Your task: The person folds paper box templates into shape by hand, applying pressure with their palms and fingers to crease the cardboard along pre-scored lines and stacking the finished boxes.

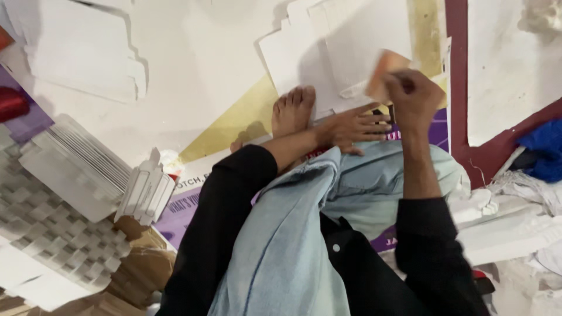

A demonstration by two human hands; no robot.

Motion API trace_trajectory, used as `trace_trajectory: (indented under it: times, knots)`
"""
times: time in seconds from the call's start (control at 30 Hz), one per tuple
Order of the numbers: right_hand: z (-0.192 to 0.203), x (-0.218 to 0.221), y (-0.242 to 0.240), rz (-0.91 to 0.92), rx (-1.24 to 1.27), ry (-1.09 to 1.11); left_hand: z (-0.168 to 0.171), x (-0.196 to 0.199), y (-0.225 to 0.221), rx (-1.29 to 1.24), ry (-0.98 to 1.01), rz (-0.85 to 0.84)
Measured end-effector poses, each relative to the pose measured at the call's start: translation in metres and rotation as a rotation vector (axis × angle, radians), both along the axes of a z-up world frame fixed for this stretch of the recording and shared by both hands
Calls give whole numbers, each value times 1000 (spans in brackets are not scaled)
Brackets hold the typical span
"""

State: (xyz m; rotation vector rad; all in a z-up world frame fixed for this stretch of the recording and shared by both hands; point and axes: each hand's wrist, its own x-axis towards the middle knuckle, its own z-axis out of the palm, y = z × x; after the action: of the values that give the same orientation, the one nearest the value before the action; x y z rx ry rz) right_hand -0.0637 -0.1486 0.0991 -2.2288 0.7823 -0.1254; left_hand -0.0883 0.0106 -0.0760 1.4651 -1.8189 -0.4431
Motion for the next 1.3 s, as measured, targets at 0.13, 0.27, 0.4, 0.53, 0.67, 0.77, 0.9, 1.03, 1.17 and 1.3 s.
trace_trajectory:
  times: [0.13, 0.27, 0.4, 0.53, 0.67, 0.77, 0.9, 1.03, 1.17, 1.3]
  knots:
    - [-7, 32, 32, 401, 31, 81, 10, 8, -1, -56, 34, 10]
    - [-9, 45, 19, 454, -57, 230, 14, 12, 2, -178, 9, 91]
    - [2, 38, 17, 396, -20, 162, 19, 19, 2, -224, 43, 94]
    - [-15, 43, 36, 520, -25, 184, 24, 18, 1, -68, 137, 95]
    - [-8, 35, 21, 409, -41, 260, 19, 18, -1, -165, 112, 143]
    - [-11, 33, 33, 530, -64, 206, 19, 10, 1, 84, 237, 99]
    - [-15, 40, 35, 521, -21, 214, 15, 15, 0, -187, 139, 197]
    - [-16, 30, 39, 481, -45, 270, 18, 5, 2, 34, 222, 122]
    - [-38, 34, 22, 490, 21, 145, 25, 18, 3, -135, 227, 169]
    - [-55, 20, -26, 451, -23, 177, 36, 23, 1, -146, 188, 168]
